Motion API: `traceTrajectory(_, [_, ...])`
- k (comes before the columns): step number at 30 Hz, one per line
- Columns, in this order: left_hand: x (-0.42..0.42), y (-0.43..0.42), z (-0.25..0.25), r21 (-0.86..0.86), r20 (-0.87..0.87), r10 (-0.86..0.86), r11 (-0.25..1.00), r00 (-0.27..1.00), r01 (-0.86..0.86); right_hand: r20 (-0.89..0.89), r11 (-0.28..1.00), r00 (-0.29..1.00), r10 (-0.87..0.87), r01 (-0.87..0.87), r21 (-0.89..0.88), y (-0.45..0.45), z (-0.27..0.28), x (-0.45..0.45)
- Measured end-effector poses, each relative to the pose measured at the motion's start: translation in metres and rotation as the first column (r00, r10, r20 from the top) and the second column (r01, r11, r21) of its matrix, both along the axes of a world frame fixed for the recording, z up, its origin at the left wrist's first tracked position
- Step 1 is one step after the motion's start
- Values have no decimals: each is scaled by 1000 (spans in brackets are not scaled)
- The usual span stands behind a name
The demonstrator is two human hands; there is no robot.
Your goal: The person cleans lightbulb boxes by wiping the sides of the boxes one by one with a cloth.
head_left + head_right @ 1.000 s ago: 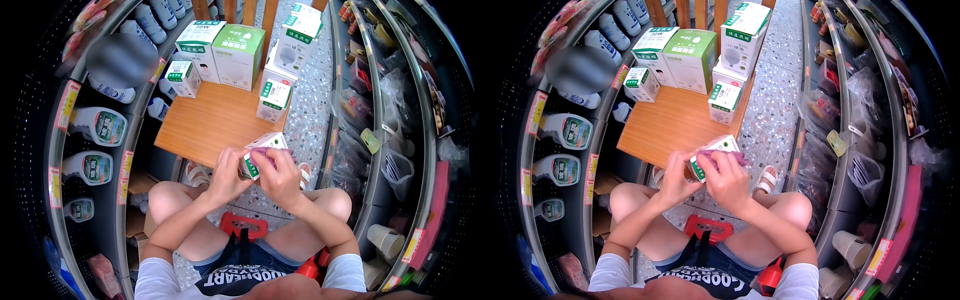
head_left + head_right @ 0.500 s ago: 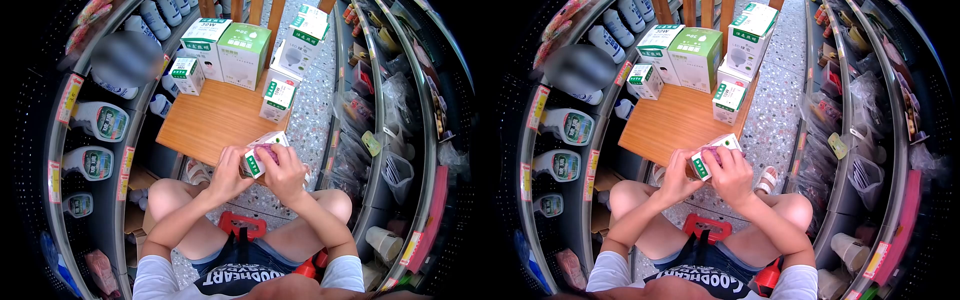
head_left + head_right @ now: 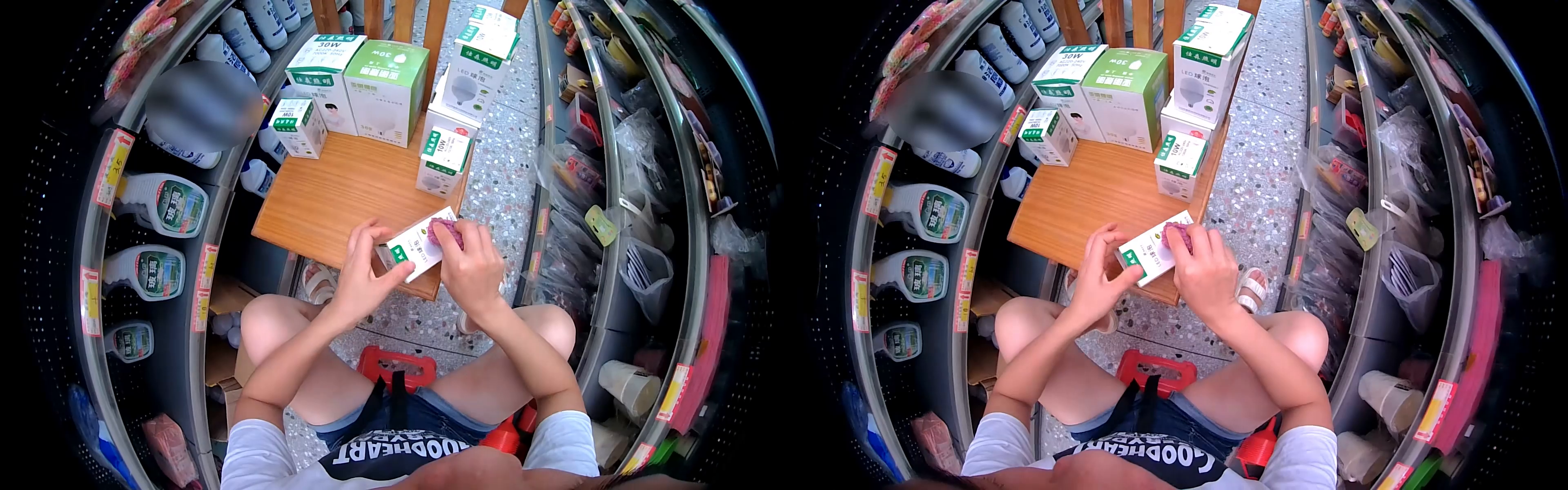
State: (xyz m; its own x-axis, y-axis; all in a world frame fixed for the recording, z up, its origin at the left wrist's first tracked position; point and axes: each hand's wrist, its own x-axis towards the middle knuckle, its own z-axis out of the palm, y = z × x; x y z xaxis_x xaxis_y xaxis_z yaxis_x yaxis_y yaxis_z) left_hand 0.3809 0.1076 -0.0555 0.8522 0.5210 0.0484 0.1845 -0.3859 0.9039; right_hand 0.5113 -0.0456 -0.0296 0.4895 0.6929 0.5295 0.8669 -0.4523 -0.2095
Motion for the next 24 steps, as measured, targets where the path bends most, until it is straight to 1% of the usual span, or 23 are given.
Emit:
traceTrajectory(1, [0,0,-6,-131,-13,27,991,1000,-29,-1,1000,1000,6,-6,1,0,0,0])
traceTrajectory(3, [2,-2,-10,-383,-48,79,919,996,-91,-3,1000,1000,22,-22,5,-1,0,-1])
traceTrajectory(6, [3,-1,-2,-590,-39,74,803,997,-83,-6,999,999,34,-34,23,-2,-2,-1])
traceTrajectory(9, [2,-2,-1,-519,-29,65,852,997,-71,4,998,999,53,-54,45,-3,0,-2])
traceTrajectory(12, [4,-5,6,-495,26,61,868,998,-40,81,982,985,152,-160,104,-3,2,-11])
traceTrajectory(13, [5,-5,4,-537,37,62,843,997,-32,108,977,977,185,-195,89,-3,-1,-15])
traceTrajectory(16, [5,-4,1,-464,21,47,885,999,-32,98,970,971,218,-226,84,-1,-4,-17])
traceTrajectory(19, [6,-4,8,-503,5,40,864,999,-33,88,986,987,131,-139,92,-2,-5,-8])
traceTrajectory(21, [6,-2,5,-499,-1,46,865,999,-41,61,994,997,52,-58,92,-1,-6,1])
traceTrajectory(24, [6,0,4,-512,-7,59,857,998,-54,63,997,998,-17,13,70,-2,-8,16])
